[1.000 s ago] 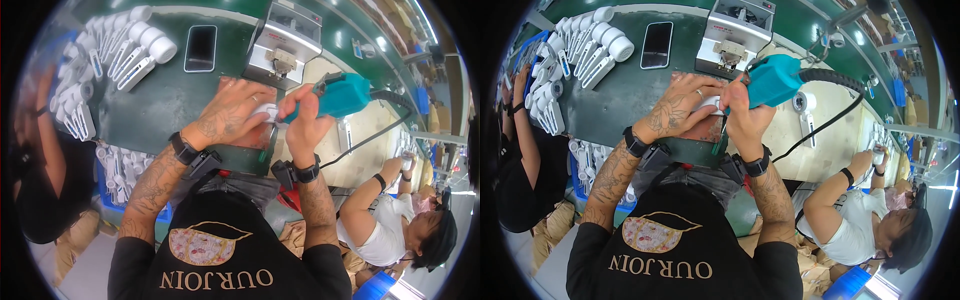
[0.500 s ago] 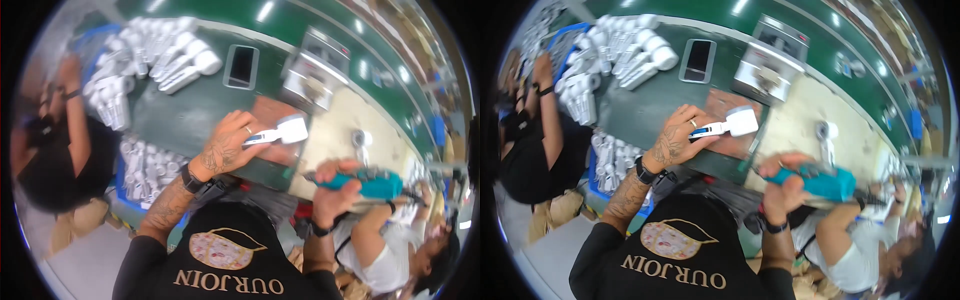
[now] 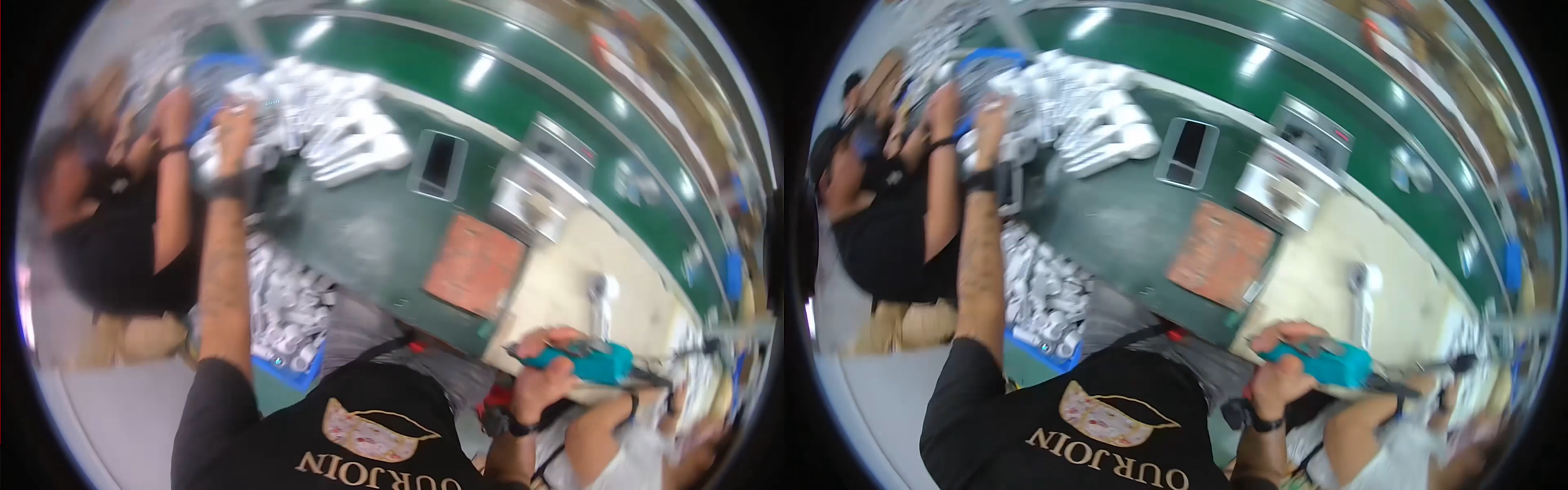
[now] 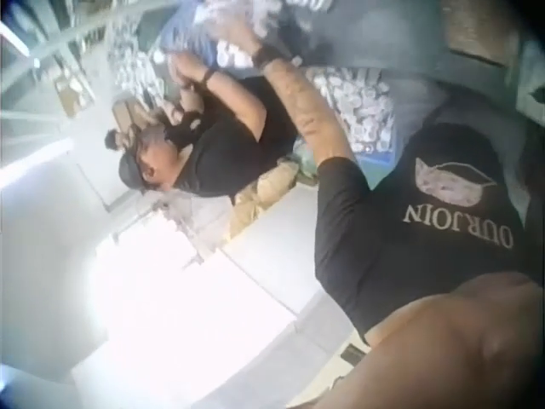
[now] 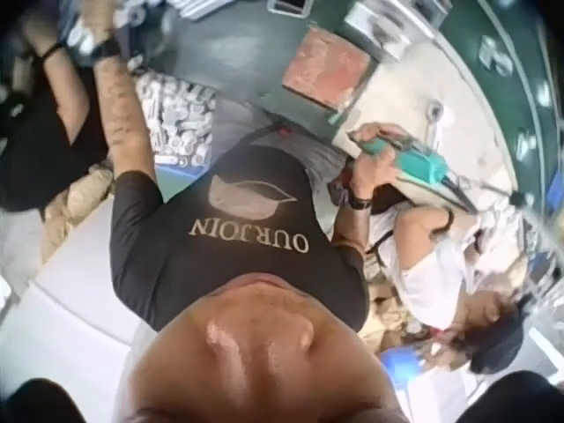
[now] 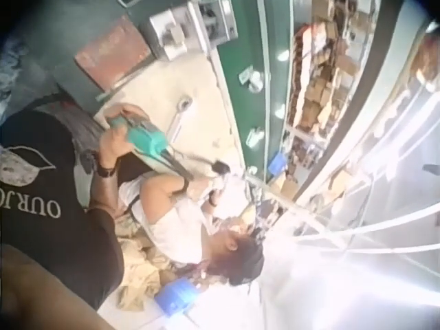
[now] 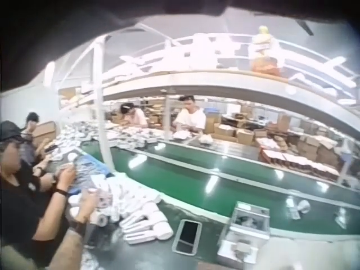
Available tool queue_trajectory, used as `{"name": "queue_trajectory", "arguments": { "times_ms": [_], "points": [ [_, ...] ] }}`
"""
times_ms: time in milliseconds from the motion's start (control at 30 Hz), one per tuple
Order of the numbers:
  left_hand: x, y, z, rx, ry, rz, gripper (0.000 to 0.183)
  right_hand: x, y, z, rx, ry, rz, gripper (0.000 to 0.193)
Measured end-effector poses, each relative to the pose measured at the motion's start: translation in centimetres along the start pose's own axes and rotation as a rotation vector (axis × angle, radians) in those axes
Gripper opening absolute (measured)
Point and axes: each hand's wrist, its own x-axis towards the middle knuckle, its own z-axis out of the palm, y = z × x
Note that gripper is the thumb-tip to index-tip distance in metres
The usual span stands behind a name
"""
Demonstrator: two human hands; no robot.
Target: The person picks up a fan, uses a power screwdriver on it, and sets it aside. They then pick up another fan, use a screwdriver to pry open the handle, snap a cover onto it, and use the power screwdriver on it before setting it aside.
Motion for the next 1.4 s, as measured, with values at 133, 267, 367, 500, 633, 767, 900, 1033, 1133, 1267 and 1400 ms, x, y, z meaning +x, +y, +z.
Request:
{"name": "queue_trajectory", "arguments": {
  "times_ms": [133, 267, 367, 500, 633, 767, 900, 1033, 1133, 1267, 1400],
  "points": [
    [-5.7, 17.2, -13.6, -1.182, 0.179, 0.073, 0.019, -0.6, -0.6, 0.1, -0.004, 0.032, 0.096, 0.062],
    [-16.1, 36.6, -22.8, -1.386, -0.442, 0.557, 0.02, -1.3, -1.7, -1.5, 0.006, 0.0, 0.109, 0.066],
    [-24.5, 49.4, -22.4, -1.383, -0.429, 1.014, 0.037, -2.3, -2.6, -2.5, 0.01, 0.04, 0.118, 0.068],
    [-30.9, 56.7, -22.6, -1.195, -0.244, 1.156, 0.046, -3.4, -3.5, -3.3, -0.017, 0.075, 0.122, 0.069],
    [-31.4, 57.2, -24.6, -0.987, -0.572, 1.136, 0.052, -4.3, -4.2, -5.1, -0.012, 0.12, 0.123, 0.07],
    [-29.8, 54.9, -21.7, -1.121, -0.373, 1.079, 0.049, -3.8, -3.9, -5.9, -0.03, 0.145, 0.13, 0.07],
    [-25.5, 48.7, -23.6, -1.149, -0.425, 1.08, 0.046, -2.1, -1.5, -6.7, -0.066, 0.156, 0.092, 0.068],
    [-22.9, 41.2, -22.9, -1.262, -0.572, 0.971, 0.04, 1.4, 0.6, -5.5, -0.161, 0.095, 0.089, 0.064],
    [-22.9, 37.8, -20.2, -1.126, -0.382, 1.029, 0.037, 3.5, 2.1, -4.0, -0.217, 0.071, 0.055, 0.055],
    [-22.7, 35.6, -19.5, -1.134, -0.457, 1.018, 0.035, 5.2, 2.0, -2.5, -0.291, 0.059, 0.032, 0.051],
    [-21.6, 35.8, -16.2, -1.2, -0.375, 1.007, 0.035, 6.9, -0.6, -0.2, -0.202, 0.036, -0.04, 0.065]
  ]
}}
